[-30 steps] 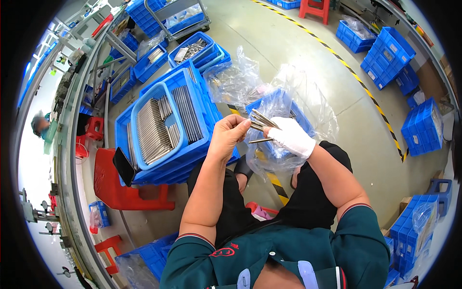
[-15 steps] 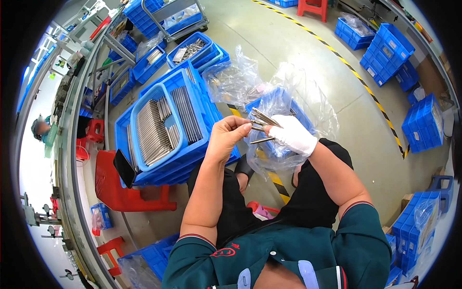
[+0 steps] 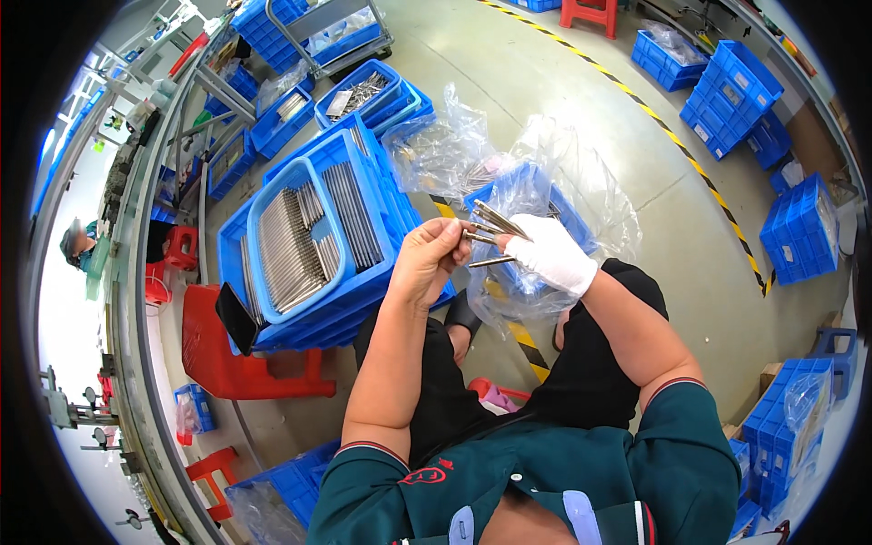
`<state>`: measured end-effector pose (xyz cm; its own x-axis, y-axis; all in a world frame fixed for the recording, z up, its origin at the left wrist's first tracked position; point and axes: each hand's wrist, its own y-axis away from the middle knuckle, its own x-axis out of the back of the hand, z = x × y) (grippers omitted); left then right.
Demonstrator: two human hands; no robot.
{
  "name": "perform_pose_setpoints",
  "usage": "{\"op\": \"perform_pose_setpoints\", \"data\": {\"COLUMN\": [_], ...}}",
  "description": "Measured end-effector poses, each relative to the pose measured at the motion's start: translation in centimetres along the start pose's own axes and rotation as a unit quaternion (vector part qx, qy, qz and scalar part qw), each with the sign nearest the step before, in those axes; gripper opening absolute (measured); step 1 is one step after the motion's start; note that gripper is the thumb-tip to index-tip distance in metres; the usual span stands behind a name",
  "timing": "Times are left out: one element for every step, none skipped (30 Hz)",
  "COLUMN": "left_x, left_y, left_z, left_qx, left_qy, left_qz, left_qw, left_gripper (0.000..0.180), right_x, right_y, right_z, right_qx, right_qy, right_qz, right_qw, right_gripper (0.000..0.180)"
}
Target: The person sits on the floor in a factory setting, wearing white gloves. They repeatedly pick up small bundles of metal rods from a plastic bag, inspect them, and place them into a blue crate. The process involves handling the rods one by one or in small groups and organizing them into the container.
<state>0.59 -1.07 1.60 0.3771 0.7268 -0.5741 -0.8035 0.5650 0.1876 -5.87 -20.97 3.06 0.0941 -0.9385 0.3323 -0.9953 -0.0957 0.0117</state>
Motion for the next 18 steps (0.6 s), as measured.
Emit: {"op": "perform_pose_setpoints", "data": {"left_x": [0.0, 0.0, 0.4, 0.9, 1.2, 1.3, 1.4, 1.4, 1.3, 1.1, 0.8, 0.6, 0.1, -0.3, -0.4, -0.4, -0.4, -0.5], "left_y": [0.0, -0.1, -0.2, -0.3, -0.4, -0.5, -0.5, -0.5, -0.5, -0.5, -0.5, -0.4, -0.2, -0.2, -0.1, -0.1, -0.1, 0.0], "left_z": [-0.3, -0.5, -0.5, -0.4, -0.4, -0.5, -0.6, -0.7, -1.0, -1.4, -1.7, -1.8, -1.8, -1.7, -1.6, -1.5, -1.4, -1.4], "left_qx": [-0.002, -0.005, 0.006, 0.018, 0.03, 0.037, 0.044, 0.05, 0.038, 0.026, 0.013, 0.0, -0.012, -0.025, -0.041, -0.056, -0.072, -0.078], "left_qy": [0.013, 0.026, 0.032, 0.04, 0.047, 0.062, 0.077, 0.091, 0.094, 0.096, 0.099, 0.074, 0.05, 0.025, -0.003, -0.032, -0.061, -0.08], "left_qz": [-0.002, -0.004, -0.03, -0.056, -0.082, -0.09, -0.097, -0.104, -0.089, -0.075, -0.062, -0.041, -0.021, 0.0, 0.007, 0.015, 0.023, 0.026], "left_qw": [1.0, 1.0, 0.999, 0.997, 0.995, 0.993, 0.991, 0.989, 0.991, 0.992, 0.993, 0.996, 0.998, 0.999, 0.999, 0.998, 0.995, 0.993], "left_gripper": [0.014, 0.013, 0.013, 0.013, 0.013, 0.012, 0.011, 0.01, 0.01, 0.011, 0.012, 0.013, 0.014, 0.015, 0.017, 0.018, 0.02, 0.021], "right_x": [0.0, 0.0, 0.0, 0.0, 0.0, 0.0, 0.2, 0.2, 0.2, 0.2, 0.2, 0.1, 0.0, 0.0, 0.1, 0.2, 0.2, 0.3], "right_y": [0.0, 0.0, 0.0, 0.1, 0.1, 0.1, 0.1, 0.1, 0.2, 0.2, 0.2, 0.1, 0.1, 0.1, 0.0, 0.0, -0.1, -0.1], "right_z": [0.0, -0.1, -0.1, 0.0, 0.0, 0.0, -0.1, -0.1, 0.0, -0.1, -0.1, -0.1, 0.0, 0.0, 0.0, 0.0, 0.1, 0.1], "right_qx": [-0.001, -0.002, 0.005, 0.01, 0.016, 0.02, 0.024, 0.028, 0.027, 0.027, 0.027, 0.025, 0.023, 0.021, 0.012, 0.002, -0.007, -0.007], "right_qy": [-0.003, -0.007, -0.003, 0.002, 0.007, 0.021, 0.036, 0.05, 0.041, 0.032, 0.023, 0.012, 0.001, -0.01, -0.008, -0.007, -0.006, -0.012], "right_qz": [-0.001, -0.001, -0.003, -0.004, -0.006, -0.008, -0.011, -0.013, -0.01, -0.006, -0.002, 0.004, 0.01, 0.017, 0.011, 0.006, 0.001, 0.0], "right_qw": [1.0, 1.0, 1.0, 1.0, 1.0, 1.0, 0.999, 0.998, 0.999, 0.999, 0.999, 1.0, 1.0, 1.0, 1.0, 1.0, 1.0, 1.0], "right_gripper": [0.025, 0.027, 0.025, 0.024, 0.023, 0.023, 0.024, 0.024, 0.024, 0.024, 0.024, 0.024, 0.024, 0.023, 0.025, 0.027, 0.028, 0.028]}}
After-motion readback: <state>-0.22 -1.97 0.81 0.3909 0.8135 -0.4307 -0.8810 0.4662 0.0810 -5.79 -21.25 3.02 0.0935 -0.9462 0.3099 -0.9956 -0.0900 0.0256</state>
